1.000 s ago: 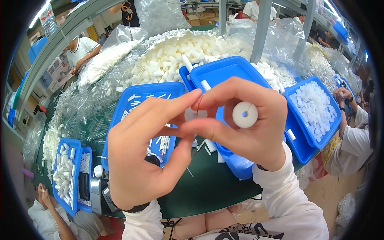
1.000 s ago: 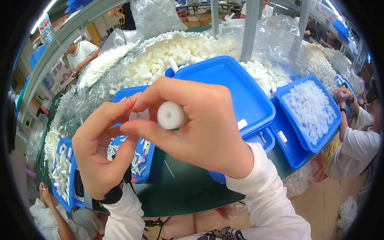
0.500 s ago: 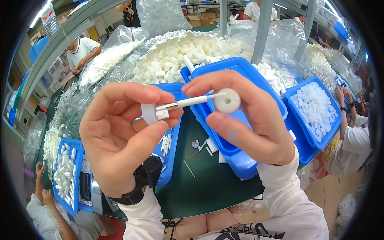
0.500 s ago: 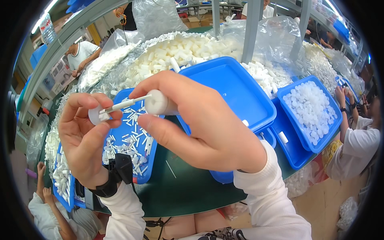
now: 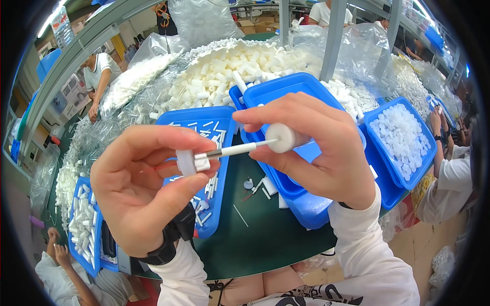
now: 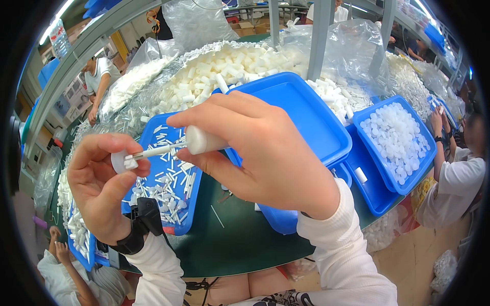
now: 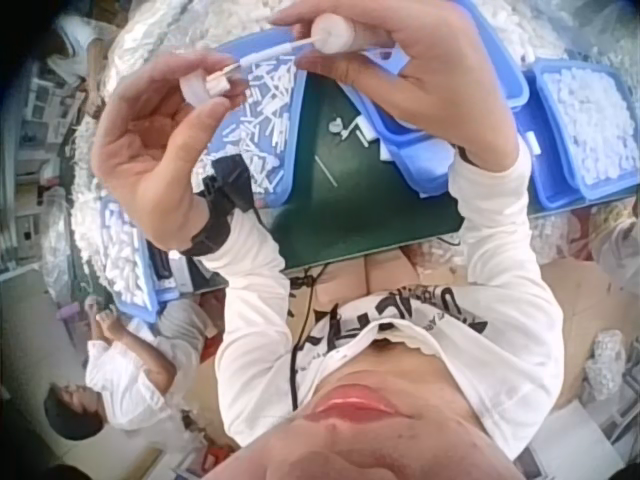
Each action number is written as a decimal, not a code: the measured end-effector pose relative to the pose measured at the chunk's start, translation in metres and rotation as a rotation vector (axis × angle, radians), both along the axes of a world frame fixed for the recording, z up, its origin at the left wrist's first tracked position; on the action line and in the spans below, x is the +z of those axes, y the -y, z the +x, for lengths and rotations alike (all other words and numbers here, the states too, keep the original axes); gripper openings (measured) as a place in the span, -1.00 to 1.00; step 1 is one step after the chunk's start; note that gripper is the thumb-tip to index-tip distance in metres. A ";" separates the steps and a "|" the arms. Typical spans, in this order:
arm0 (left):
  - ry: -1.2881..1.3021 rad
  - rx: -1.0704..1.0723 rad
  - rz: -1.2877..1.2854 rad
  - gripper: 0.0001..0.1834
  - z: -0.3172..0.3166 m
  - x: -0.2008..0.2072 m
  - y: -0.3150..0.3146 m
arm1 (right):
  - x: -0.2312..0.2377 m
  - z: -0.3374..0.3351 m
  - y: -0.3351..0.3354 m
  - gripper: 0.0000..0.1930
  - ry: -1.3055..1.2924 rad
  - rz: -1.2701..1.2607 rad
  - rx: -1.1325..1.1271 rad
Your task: The person assembles small white plastic components by hand, inserting cylindrical pieces into larger white bodies and placing the finished units into a blue tray. The person repeatedly picks parts from bins, aligns them, and secures them together.
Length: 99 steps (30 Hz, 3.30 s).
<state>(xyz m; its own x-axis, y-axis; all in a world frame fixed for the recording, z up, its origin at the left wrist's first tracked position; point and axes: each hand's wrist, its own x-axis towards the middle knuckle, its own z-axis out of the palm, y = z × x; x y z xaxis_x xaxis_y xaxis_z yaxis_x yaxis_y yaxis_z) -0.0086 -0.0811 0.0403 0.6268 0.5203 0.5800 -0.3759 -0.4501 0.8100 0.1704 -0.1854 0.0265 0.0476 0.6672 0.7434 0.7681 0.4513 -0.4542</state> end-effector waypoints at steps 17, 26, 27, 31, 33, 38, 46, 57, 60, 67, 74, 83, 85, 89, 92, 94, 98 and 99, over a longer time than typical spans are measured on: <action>-0.047 0.115 0.125 -0.61 0.006 -0.003 -0.005 | 0.003 0.010 0.007 -0.63 -0.111 0.127 0.185; -0.003 0.069 0.093 -0.63 0.013 -0.002 0.006 | -0.001 0.004 -0.001 -0.61 -0.279 0.142 0.331; 0.006 0.081 0.084 -0.63 0.013 -0.002 0.007 | 0.000 0.003 0.000 -0.61 -0.324 0.138 0.335; 0.022 0.111 0.076 -0.64 0.014 -0.003 0.008 | 0.001 0.005 0.003 -0.61 -0.341 0.111 0.310; 0.002 0.115 0.087 -0.64 0.014 -0.003 0.008 | 0.000 0.006 0.002 -0.61 -0.303 0.126 0.309; 0.001 0.122 0.150 -0.64 0.010 -0.006 0.004 | 0.000 0.006 0.000 -0.63 -0.266 0.162 0.311; 0.046 0.145 0.156 -0.60 0.010 -0.002 0.008 | 0.000 0.005 -0.001 -0.65 -0.323 0.176 0.352; 0.035 0.167 0.137 -0.51 0.008 -0.001 0.012 | 0.001 0.013 -0.003 -0.65 -0.247 0.233 0.457; 0.047 0.138 0.125 -0.50 0.008 -0.003 0.011 | 0.000 0.006 -0.004 -0.65 -0.320 0.250 0.425; 0.025 0.152 0.142 -0.51 0.011 -0.002 0.011 | 0.001 0.013 -0.008 -0.68 -0.129 0.301 0.343; 0.009 0.085 0.185 -0.51 0.007 -0.003 0.009 | -0.001 0.013 -0.006 -0.68 -0.152 0.283 0.396; 0.095 0.045 0.352 -0.55 0.006 -0.006 0.002 | 0.006 -0.007 0.005 -0.61 -0.723 -0.009 0.297; 0.113 0.035 0.379 -0.56 0.008 -0.006 0.001 | 0.004 -0.006 0.004 -0.61 -0.728 -0.009 0.317; 0.115 0.022 0.339 -0.58 0.005 -0.005 0.001 | 0.003 -0.004 0.004 -0.57 -0.714 -0.050 0.308; 0.104 0.037 0.287 -0.62 0.006 -0.003 0.003 | 0.003 0.000 0.004 -0.55 -0.680 -0.101 0.280; 0.116 0.034 0.178 -0.64 0.012 -0.003 0.009 | 0.003 0.000 0.004 -0.54 -0.639 -0.106 0.243; 0.108 0.050 0.099 -0.67 0.021 -0.004 0.017 | 0.003 -0.005 0.003 -0.54 -0.711 -0.151 0.171; 0.095 0.055 0.110 -0.67 0.021 -0.004 0.017 | 0.002 -0.007 0.002 -0.53 -0.714 -0.159 0.168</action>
